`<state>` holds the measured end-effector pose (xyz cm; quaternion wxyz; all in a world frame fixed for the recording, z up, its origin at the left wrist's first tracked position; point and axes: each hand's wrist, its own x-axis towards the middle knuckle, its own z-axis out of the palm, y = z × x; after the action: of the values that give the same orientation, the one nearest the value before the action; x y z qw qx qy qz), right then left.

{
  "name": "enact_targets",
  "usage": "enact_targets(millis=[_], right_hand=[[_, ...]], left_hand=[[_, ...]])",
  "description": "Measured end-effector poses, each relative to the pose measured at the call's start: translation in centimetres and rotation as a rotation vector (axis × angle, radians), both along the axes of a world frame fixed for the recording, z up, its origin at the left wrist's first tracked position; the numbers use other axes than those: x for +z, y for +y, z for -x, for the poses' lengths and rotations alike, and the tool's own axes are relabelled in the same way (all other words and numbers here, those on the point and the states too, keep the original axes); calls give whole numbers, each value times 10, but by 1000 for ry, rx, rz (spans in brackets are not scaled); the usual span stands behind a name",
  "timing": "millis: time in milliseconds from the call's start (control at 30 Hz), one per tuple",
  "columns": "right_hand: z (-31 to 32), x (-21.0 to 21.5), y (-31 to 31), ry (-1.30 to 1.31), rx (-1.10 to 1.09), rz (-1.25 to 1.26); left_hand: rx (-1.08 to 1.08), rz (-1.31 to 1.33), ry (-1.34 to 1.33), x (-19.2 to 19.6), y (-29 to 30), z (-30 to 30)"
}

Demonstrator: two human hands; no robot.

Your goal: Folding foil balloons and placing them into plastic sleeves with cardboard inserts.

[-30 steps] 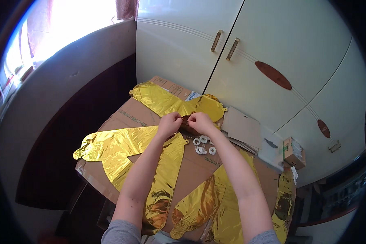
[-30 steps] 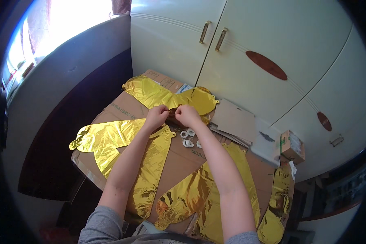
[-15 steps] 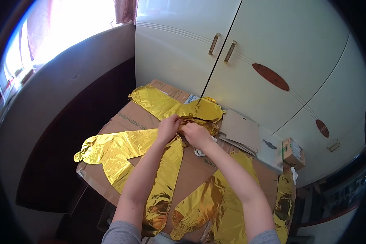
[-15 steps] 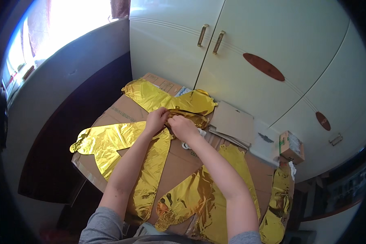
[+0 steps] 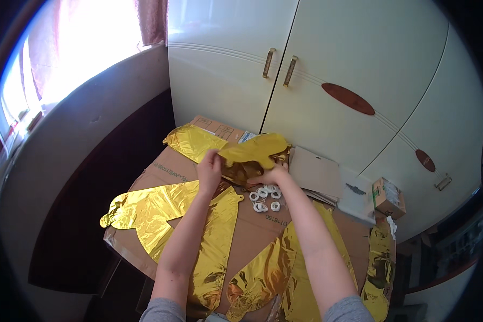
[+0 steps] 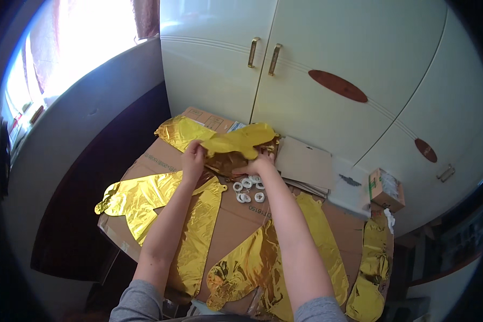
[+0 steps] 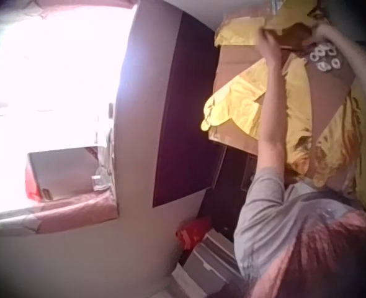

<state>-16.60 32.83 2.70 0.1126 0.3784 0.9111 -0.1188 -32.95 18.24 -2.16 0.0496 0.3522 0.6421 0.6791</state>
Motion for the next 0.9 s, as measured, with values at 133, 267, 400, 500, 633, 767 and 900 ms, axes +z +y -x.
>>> enact_targets(millis=[133, 267, 400, 500, 633, 767, 900], right_hand=[[11, 14, -5, -185, -38, 7], [8, -1, -8, 6, -12, -115], [0, -2, -10, 82, -105, -44], [-9, -4, -32, 374, 26, -184], [-19, 15, -114, 875, 337, -141], [-42, 51, -190, 1101, 374, -83], [-62, 52, -195, 1472, 236, -113]], left_hand=[[118, -334, 16, 22, -6, 12], [179, -561, 203, 58, -27, 23], [220, -644, 453, 121, -57, -4], [190, -704, 442, 148, -78, -15], [460, -408, 780, 179, -101, -51], [375, -329, 988, 206, -101, -98], [183, -363, 998, 229, -110, -138]])
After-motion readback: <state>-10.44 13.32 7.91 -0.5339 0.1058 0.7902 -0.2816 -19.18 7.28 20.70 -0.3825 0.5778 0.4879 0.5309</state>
